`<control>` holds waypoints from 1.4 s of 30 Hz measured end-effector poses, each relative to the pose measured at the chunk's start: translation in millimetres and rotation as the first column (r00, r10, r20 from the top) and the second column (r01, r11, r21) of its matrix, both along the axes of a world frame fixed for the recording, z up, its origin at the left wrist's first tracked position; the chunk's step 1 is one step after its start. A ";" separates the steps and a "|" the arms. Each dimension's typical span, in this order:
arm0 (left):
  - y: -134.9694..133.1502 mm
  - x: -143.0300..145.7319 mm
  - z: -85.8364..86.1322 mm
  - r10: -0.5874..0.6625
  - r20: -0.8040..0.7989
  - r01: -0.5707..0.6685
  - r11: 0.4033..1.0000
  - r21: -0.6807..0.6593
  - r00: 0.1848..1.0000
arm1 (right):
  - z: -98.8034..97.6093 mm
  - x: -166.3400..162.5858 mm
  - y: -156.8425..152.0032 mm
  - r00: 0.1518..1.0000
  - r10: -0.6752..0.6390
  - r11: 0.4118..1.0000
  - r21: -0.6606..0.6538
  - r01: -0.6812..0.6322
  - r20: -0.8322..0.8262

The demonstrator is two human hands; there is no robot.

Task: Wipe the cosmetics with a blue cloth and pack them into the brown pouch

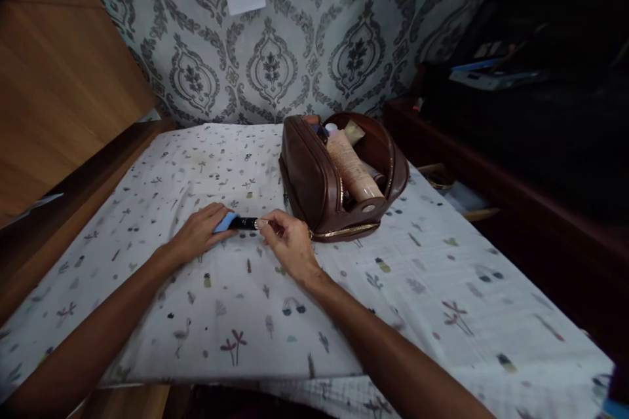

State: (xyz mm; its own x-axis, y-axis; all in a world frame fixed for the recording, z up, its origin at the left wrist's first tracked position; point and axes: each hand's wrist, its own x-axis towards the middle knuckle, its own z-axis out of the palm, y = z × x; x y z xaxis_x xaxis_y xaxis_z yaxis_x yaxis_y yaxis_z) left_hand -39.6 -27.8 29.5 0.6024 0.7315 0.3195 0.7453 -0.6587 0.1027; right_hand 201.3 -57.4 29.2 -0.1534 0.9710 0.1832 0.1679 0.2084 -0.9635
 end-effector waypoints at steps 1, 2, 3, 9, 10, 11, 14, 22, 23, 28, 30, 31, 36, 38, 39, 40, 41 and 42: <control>-1.1 -1.2 2.1 -0.005 0.015 0.005 1.000 -0.029 1.000 | -1.1 -0.5 0.2 1.000 -0.001 1.000 0.003 0.001 0.009; -2.4 -2.1 4.5 -0.013 0.030 0.015 0.998 -0.063 0.999 | -2.1 -0.8 0.4 1.000 -0.002 1.000 0.009 0.002 0.019; -3.7 -2.9 7.2 -0.024 0.042 0.029 0.994 -0.104 0.999 | -2.9 -1.0 0.6 1.000 -0.002 1.000 0.018 0.001 0.024; -11.0 -6.3 25.6 -0.020 0.148 0.074 0.928 -0.365 0.989 | -5.5 0.3 2.1 0.997 0.067 0.996 0.054 -0.064 -0.047; -11.5 -6.7 28.0 -0.011 0.171 0.078 0.918 -0.389 0.985 | -5.7 0.7 2.5 0.996 0.077 0.996 0.057 -0.074 -0.047; -11.8 -7.2 30.0 -0.002 0.193 0.081 0.911 -0.404 0.981 | -5.9 1.2 3.0 0.996 0.081 0.995 0.056 -0.078 -0.045; -11.2 -8.7 32.6 0.037 0.247 0.064 0.919 -0.389 0.968 | -5.6 2.1 3.7 0.997 0.069 0.997 0.033 -0.068 -0.041; -9.7 -14.9 24.0 0.174 0.203 -0.156 0.982 -0.102 0.964 | -0.1 -1.9 1.1 0.979 0.081 0.992 -0.077 -0.097 -0.188; -10.2 -15.8 23.9 0.207 0.202 -0.204 0.978 -0.036 0.957 | -0.4 -2.0 1.4 0.975 0.068 0.993 -0.084 -0.087 -0.210; -18.3 -6.7 27.3 0.361 0.279 -0.421 0.886 0.195 0.890 | -3.1 -2.4 3.5 0.967 -0.014 0.993 -0.116 -0.016 -0.256; -24.1 8.0 24.3 0.259 0.289 -0.330 0.915 0.232 0.922 | -3.2 -3.7 3.4 0.964 -0.019 0.992 -0.129 -0.016 -0.267; -27.2 17.0 20.9 0.169 0.264 -0.237 0.938 0.254 0.950 | -3.1 -4.4 3.1 0.961 -0.013 0.990 -0.136 -0.025 -0.275; -32.5 47.9 -1.9 -0.092 -0.029 0.097 0.956 0.278 0.995 | -2.8 -6.0 2.9 0.949 0.039 0.976 -0.192 -0.103 -0.312; -27.8 43.9 -6.0 -0.052 -0.077 0.070 0.964 0.255 0.996 | -2.8 -5.3 3.6 0.941 0.038 0.968 -0.223 -0.118 -0.336; -24.6 39.2 -6.4 -0.032 -0.084 0.052 0.970 0.239 0.996 | -2.6 -5.0 3.9 0.936 0.034 0.964 -0.235 -0.123 -0.350; -21.3 33.5 -5.8 -0.015 -0.084 0.033 0.974 0.225 0.996 | -2.3 -4.7 4.1 0.931 0.027 0.962 -0.243 -0.123 -0.364; -18.4 27.6 -4.6 0.003 -0.077 0.014 0.976 0.216 0.997 | -1.8 -4.4 4.2 0.927 0.019 0.962 -0.245 -0.119 -0.375; -16.1 22.1 -3.1 0.016 -0.070 -0.001 0.977 0.215 0.997 | -1.2 -4.2 4.2 0.923 0.013 0.963 -0.243 -0.114 -0.384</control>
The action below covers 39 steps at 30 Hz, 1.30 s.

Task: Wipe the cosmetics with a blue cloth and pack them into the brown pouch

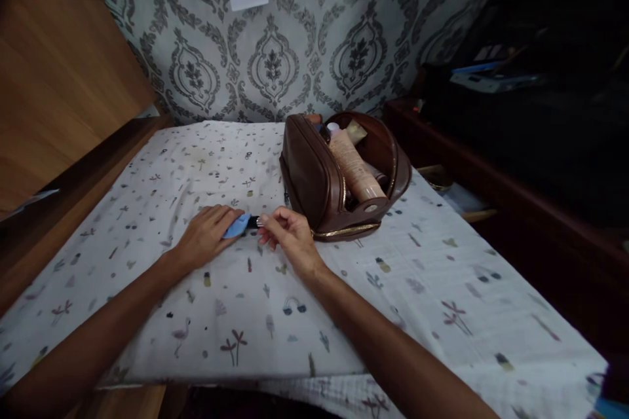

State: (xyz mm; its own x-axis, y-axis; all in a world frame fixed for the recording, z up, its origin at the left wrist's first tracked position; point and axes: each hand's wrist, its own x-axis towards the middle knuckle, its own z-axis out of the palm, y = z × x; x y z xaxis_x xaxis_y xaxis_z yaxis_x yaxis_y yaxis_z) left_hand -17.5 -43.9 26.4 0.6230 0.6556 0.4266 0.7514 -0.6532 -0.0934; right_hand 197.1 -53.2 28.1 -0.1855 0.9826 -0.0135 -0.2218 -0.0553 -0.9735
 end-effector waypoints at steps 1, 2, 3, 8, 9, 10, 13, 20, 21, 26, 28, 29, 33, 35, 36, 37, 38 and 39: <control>1.6 -4.7 1.5 0.006 0.007 -0.006 1.000 0.007 1.000 | 0.8 0.2 -0.1 1.000 -0.004 1.000 0.007 0.004 -0.003; 2.5 -8.3 2.8 0.009 0.011 -0.009 1.000 0.016 1.000 | 1.6 0.4 -0.2 1.000 -0.004 1.000 0.018 0.004 0.001; 2.7 -11.1 3.8 0.006 0.012 -0.006 1.000 0.023 1.000 | 2.3 0.7 -0.3 1.000 -0.001 0.999 0.033 0.000 0.012; 1.6 -18.5 4.3 -0.059 0.001 0.059 0.998 -0.026 0.998 | 4.2 4.6 -0.2 0.990 0.029 0.992 0.119 -0.046 0.142; 1.8 -20.1 4.2 -0.069 0.002 0.069 0.996 -0.050 0.998 | 4.0 5.5 0.1 0.985 0.032 0.988 0.141 -0.056 0.167; 2.3 -21.9 4.1 -0.077 0.010 0.077 0.994 -0.079 0.997 | 3.6 6.4 0.4 0.981 0.034 0.984 0.167 -0.066 0.190; 3.8 -26.7 4.9 -0.095 0.076 0.108 0.977 -0.182 0.993 | 2.0 8.8 1.8 0.972 0.017 0.956 0.281 -0.085 0.236; 2.4 -25.9 8.3 -0.024 0.189 0.088 0.935 -0.343 0.982 | 2.6 11.5 1.6 0.959 0.017 0.922 0.367 -0.125 0.284; 2.2 -25.5 8.2 -0.016 0.197 0.085 0.934 -0.347 0.980 | 3.0 11.2 1.1 0.957 0.012 0.929 0.351 -0.118 0.290; 3.0 -25.9 5.8 -0.026 0.188 0.091 0.934 -0.345 0.982 | 2.4 8.8 0.1 0.942 -0.032 0.932 0.350 -0.093 0.335; 3.4 -26.5 5.2 -0.027 0.175 0.086 0.936 -0.343 0.984 | 1.0 8.6 0.1 0.939 -0.045 0.933 0.350 -0.082 0.340; 3.5 -26.6 5.1 -0.028 0.167 0.084 0.937 -0.339 0.986 | 0.3 8.7 0.0 0.939 -0.039 0.939 0.334 -0.083 0.341; 3.0 -26.0 3.7 -0.055 0.155 0.099 0.950 -0.296 0.986 | -0.5 9.7 -1.1 0.912 -0.005 0.964 0.243 -0.104 0.410; 2.5 -25.4 2.3 -0.065 0.137 0.101 0.957 -0.272 0.988 | 0.3 10.4 -1.5 0.869 -0.048 0.961 0.259 -0.094 0.492; 2.4 -25.1 1.6 -0.066 0.126 0.098 0.959 -0.266 0.990 | 0.7 10.7 -1.5 0.849 -0.071 0.957 0.275 -0.090 0.524; 2.2 -25.0 1.1 -0.067 0.117 0.096 0.960 -0.263 0.991 | 0.8 10.9 -1.4 0.836 -0.087 0.953 0.289 -0.089 0.543; 2.2 -24.9 0.7 -0.067 0.113 0.095 0.960 -0.263 0.991 | 0.6 11.0 -1.2 0.830 -0.091 0.950 0.299 -0.094 0.550; 2.1 -24.9 0.7 -0.065 0.116 0.094 0.960 -0.265 0.991 | 0.1 11.0 -0.9 0.834 -0.095 0.945 0.314 -0.097 0.544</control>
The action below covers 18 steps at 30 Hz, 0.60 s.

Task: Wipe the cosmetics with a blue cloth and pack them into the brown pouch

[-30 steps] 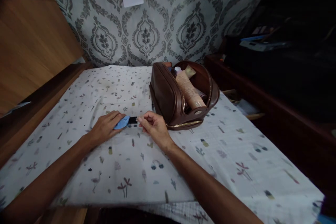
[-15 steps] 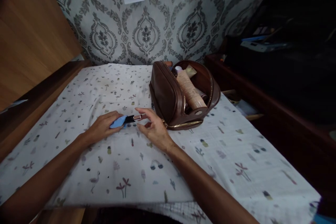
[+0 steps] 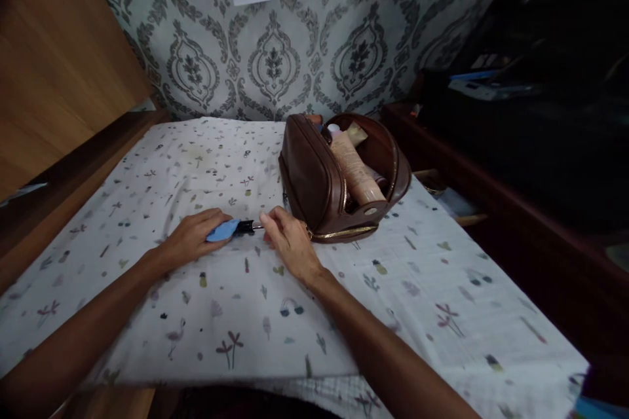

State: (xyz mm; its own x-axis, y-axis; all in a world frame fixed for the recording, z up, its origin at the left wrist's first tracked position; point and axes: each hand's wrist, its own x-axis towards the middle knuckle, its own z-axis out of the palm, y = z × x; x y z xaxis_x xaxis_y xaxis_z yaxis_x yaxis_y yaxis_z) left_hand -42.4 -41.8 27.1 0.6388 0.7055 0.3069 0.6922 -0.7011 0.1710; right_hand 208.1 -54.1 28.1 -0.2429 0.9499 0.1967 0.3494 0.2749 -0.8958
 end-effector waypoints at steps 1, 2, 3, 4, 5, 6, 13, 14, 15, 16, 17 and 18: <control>-0.1 0.0 0.1 0.003 0.006 -0.003 1.000 -0.004 1.000 | -0.8 -0.1 0.3 1.000 0.008 1.000 0.015 -0.008 -0.011; -0.2 0.0 0.5 0.007 0.011 -0.007 1.000 -0.009 1.000 | -1.9 -0.3 0.5 1.000 0.014 0.999 0.030 -0.014 -0.023; -0.3 0.1 0.9 0.010 0.014 -0.010 1.000 -0.015 1.000 | -3.0 -0.4 0.7 0.999 0.019 0.999 0.042 -0.018 -0.031; -0.5 0.2 1.3 0.013 0.012 -0.013 1.000 -0.020 1.000 | -4.0 -0.6 0.7 0.999 0.018 0.999 0.049 -0.017 -0.035; -0.7 0.3 1.7 0.015 0.009 -0.015 1.000 -0.020 1.000 | -4.8 -0.7 0.6 0.999 0.015 0.999 0.052 -0.013 -0.034; -0.8 0.4 1.9 0.018 0.004 -0.018 1.000 -0.014 1.000 | -5.5 -0.9 0.3 0.999 0.010 0.999 0.051 -0.008 -0.033; -5.2 5.0 4.4 0.001 -0.082 0.017 0.976 0.216 0.997 | -6.8 -7.3 -5.3 0.966 0.043 0.994 -0.084 -0.066 -0.256; -6.9 7.3 5.1 -0.004 -0.088 0.027 0.962 0.273 0.996 | -6.3 -9.0 -5.9 0.947 0.044 0.989 -0.117 -0.085 -0.319; -8.7 10.2 5.6 -0.013 -0.089 0.042 0.943 0.331 0.996 | -5.5 -10.7 -6.1 0.925 0.039 0.983 -0.151 -0.103 -0.378; -10.6 13.6 5.8 -0.021 -0.085 0.052 0.921 0.387 0.996 | -4.4 -12.2 -5.9 0.903 0.028 0.974 -0.191 -0.121 -0.429; -12.7 17.5 5.7 -0.024 -0.081 0.057 0.898 0.437 0.996 | -3.3 -13.4 -5.5 0.879 0.012 0.963 -0.231 -0.138 -0.476; -14.7 21.8 5.3 -0.027 -0.084 0.064 0.874 0.481 0.996 | -2.2 -14.3 -4.9 0.856 -0.009 0.951 -0.269 -0.153 -0.517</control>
